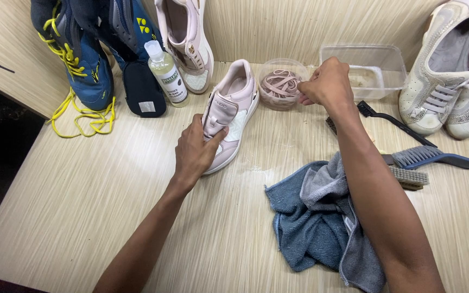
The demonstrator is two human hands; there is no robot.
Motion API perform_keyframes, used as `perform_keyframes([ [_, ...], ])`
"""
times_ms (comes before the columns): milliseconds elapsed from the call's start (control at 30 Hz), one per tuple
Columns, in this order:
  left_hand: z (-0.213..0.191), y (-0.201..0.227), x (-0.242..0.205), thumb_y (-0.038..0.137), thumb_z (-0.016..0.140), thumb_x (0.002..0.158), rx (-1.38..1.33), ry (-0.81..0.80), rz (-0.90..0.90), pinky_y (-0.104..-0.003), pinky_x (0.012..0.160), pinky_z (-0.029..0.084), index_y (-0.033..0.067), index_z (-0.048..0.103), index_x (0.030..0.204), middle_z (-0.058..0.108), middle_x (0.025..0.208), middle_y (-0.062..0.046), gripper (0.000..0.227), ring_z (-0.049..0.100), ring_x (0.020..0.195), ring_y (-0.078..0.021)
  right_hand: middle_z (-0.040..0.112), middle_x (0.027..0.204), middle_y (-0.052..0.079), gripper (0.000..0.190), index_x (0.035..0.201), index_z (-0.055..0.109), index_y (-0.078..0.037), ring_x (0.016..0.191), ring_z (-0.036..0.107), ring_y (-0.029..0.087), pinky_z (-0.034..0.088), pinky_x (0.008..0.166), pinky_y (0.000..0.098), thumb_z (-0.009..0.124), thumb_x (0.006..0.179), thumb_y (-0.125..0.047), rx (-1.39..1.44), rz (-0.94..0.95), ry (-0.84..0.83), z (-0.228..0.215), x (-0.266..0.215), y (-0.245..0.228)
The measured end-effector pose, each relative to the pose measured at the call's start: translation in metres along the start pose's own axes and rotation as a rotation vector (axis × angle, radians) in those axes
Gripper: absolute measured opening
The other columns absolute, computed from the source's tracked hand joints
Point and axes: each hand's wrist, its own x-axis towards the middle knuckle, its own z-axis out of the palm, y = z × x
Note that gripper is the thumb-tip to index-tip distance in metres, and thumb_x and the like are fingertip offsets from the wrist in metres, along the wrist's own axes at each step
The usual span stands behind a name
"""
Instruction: The person removes pink shoelaces from a pair of sneakers, scrubs them with brushes and soapy water, rinses them, and dries them with a gray towel. The cleaned laces are then held up for inspection.
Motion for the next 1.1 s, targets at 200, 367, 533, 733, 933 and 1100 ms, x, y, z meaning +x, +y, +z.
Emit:
perform_keyframes([
  [200,0.008,0.038,0.023,0.048,0.066,0.093,-0.247,0.142,-0.01,-0.064,0.095,0.049,0.0067,0.062,0.117,0.072,0.11,-0.024,0.048,0.067,0.113,-0.0509,0.069,0.062,0.023,0.019,0.085,0.068,0.013,0.053,0.073,0.026,0.062,0.055,0.0331,0.075,0.084,-0.004,-0.051,0.016,-0.004,-0.015,-0.036,0.004],
  [367,0.038,0.065,0.052,0.04,0.065,0.098,-0.338,0.34,0.076,-0.065,0.097,0.049,0.0039,0.057,0.124,0.069,0.116,-0.027,0.045,0.065,0.117,-0.0519,0.071,0.067,0.024,0.022,0.085,0.073,0.011,0.061,0.075,0.029,0.061,0.057,0.0363,0.077,0.083,-0.01,-0.059,0.012,0.013,-0.014,-0.044,0.012],
  [533,0.059,0.074,0.045,0.022,0.065,0.102,-0.312,0.498,0.291,-0.063,0.096,0.051,0.0008,0.052,0.128,0.065,0.112,-0.024,0.036,0.066,0.113,-0.0491,0.071,0.062,0.021,0.021,0.084,0.073,0.01,0.053,0.073,0.024,0.06,0.055,0.0307,0.072,0.086,-0.012,-0.024,-0.015,-0.007,-0.015,-0.047,0.014],
  [733,0.074,0.064,0.056,0.015,0.062,0.104,-0.282,0.685,0.459,-0.056,0.1,0.051,0.0009,0.048,0.133,0.053,0.117,-0.015,0.035,0.063,0.114,-0.0428,0.071,0.063,0.025,0.023,0.085,0.072,0.012,0.055,0.074,0.028,0.059,0.054,0.0334,0.07,0.087,-0.011,-0.025,-0.047,-0.021,-0.017,-0.051,0.01],
  [933,0.079,0.063,0.069,0.019,0.057,0.107,-0.3,0.863,0.537,-0.046,0.104,0.046,0.0035,0.047,0.135,0.043,0.114,-0.008,0.034,0.056,0.108,-0.0312,0.071,0.06,0.016,0.023,0.083,0.072,0.009,0.051,0.072,0.021,0.059,0.055,0.0275,0.07,0.086,-0.013,0.023,-0.053,-0.028,-0.018,-0.049,0.012],
  [1100,0.075,0.063,0.099,0.032,0.057,0.108,-0.237,1.004,0.725,-0.044,0.108,0.044,0.0058,0.047,0.139,0.046,0.118,-0.006,0.042,0.055,0.117,-0.0285,0.07,0.06,0.018,0.022,0.084,0.071,0.012,0.051,0.072,0.022,0.059,0.054,0.0286,0.068,0.086,-0.01,0.018,-0.042,-0.01,-0.016,-0.051,0.011],
])
